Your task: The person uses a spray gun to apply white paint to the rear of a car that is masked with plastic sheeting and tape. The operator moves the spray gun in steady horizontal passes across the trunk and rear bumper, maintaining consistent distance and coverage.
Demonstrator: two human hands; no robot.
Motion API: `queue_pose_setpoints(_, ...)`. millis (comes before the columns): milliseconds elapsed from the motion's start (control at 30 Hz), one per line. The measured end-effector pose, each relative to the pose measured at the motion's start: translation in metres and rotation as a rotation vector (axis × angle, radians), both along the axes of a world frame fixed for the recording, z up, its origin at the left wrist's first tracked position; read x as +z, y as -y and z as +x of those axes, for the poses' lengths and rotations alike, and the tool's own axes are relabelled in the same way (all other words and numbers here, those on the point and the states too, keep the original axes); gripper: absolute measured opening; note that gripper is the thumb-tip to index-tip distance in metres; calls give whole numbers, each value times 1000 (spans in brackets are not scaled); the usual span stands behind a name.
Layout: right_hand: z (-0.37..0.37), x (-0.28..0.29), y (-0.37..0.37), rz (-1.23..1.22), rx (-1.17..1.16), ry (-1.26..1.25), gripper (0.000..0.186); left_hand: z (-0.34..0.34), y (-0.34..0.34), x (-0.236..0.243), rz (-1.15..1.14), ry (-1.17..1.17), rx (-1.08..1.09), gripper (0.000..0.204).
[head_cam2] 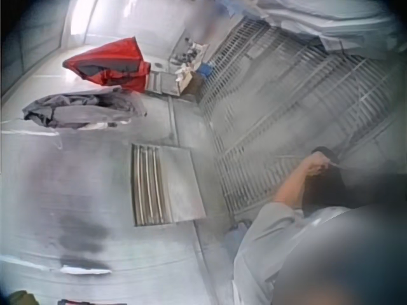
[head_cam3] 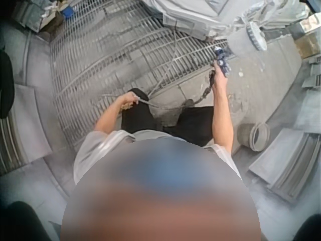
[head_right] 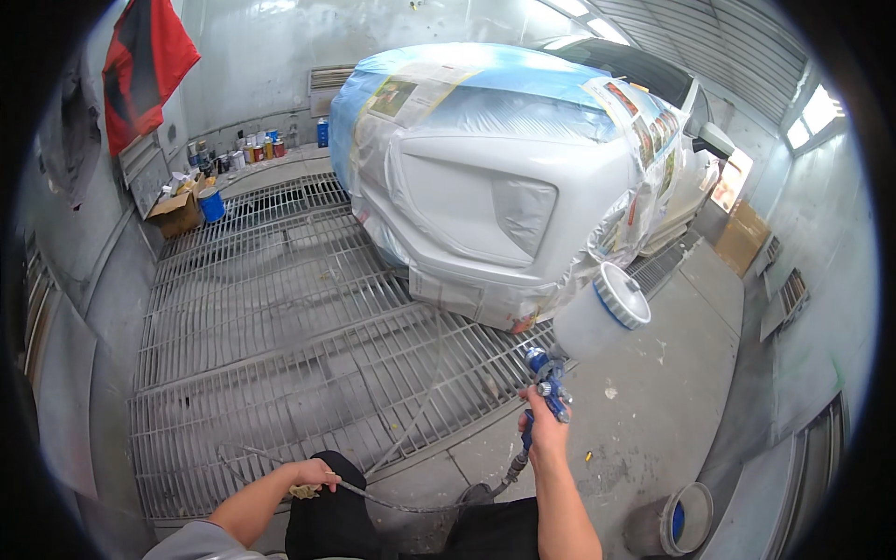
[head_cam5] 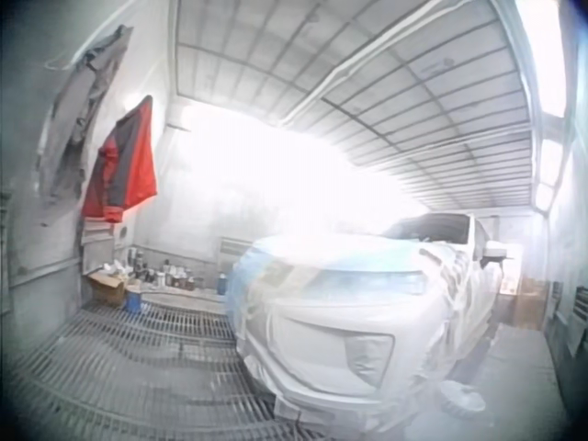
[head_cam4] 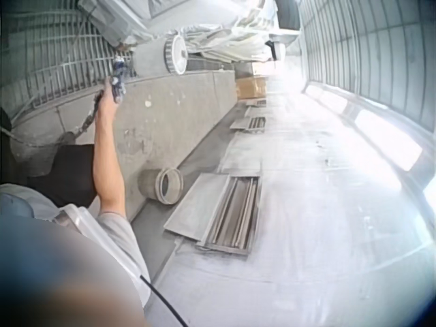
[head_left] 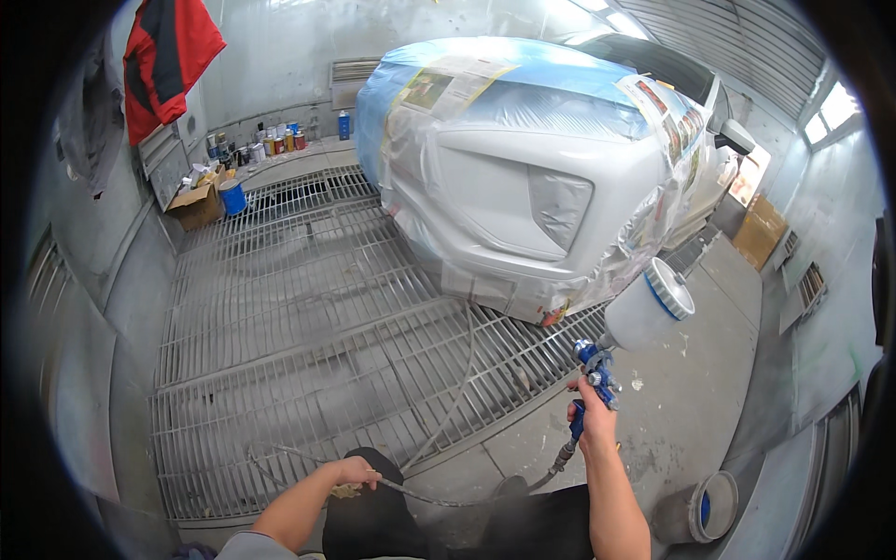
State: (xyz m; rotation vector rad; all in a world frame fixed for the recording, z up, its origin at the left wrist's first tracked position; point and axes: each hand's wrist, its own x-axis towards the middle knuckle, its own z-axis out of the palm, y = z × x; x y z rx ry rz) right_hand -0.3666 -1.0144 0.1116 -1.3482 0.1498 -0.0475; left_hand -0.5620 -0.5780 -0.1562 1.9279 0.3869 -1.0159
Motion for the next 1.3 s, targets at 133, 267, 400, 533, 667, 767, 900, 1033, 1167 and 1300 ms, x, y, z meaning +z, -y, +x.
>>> queue_pose_setpoints(133,-3,6,-7,-38,60,22,24,-2,-1,4,-8,-18,6,39)
queue_pose_setpoints(267,-2,9,-10,-20,65,34,22,-2,-5,5,-27,-67,29,38)
queue_pose_setpoints(400,-2,11,-5,-6,29,35,21,0,-1,11,-29,-86,35,38)
queue_pose_setpoints(533,-1,12,-2,16,-39,1,20,1,-5,4,-16,-78,14,38)
queue_pose_setpoints(667,1,10,4,26,-103,-21,21,1,-7,-2,-36,-82,32,39)
queue_pose_setpoints(767,1,9,12,39,-152,-37,21,4,-5,0,-33,-92,22,39)
queue_pose_setpoints(900,1,8,19,52,-180,-14,21,5,-6,-1,-40,-98,26,38)
queue_pose_setpoints(1033,4,4,31,46,-177,-11,25,4,-5,1,-70,-82,29,37)
queue_pose_setpoints(1167,1,9,27,73,-194,-25,21,2,-6,0,-57,-92,53,37)
queue_pose_setpoints(1300,2,9,28,63,-188,-79,18,2,-5,0,-41,-99,45,37)
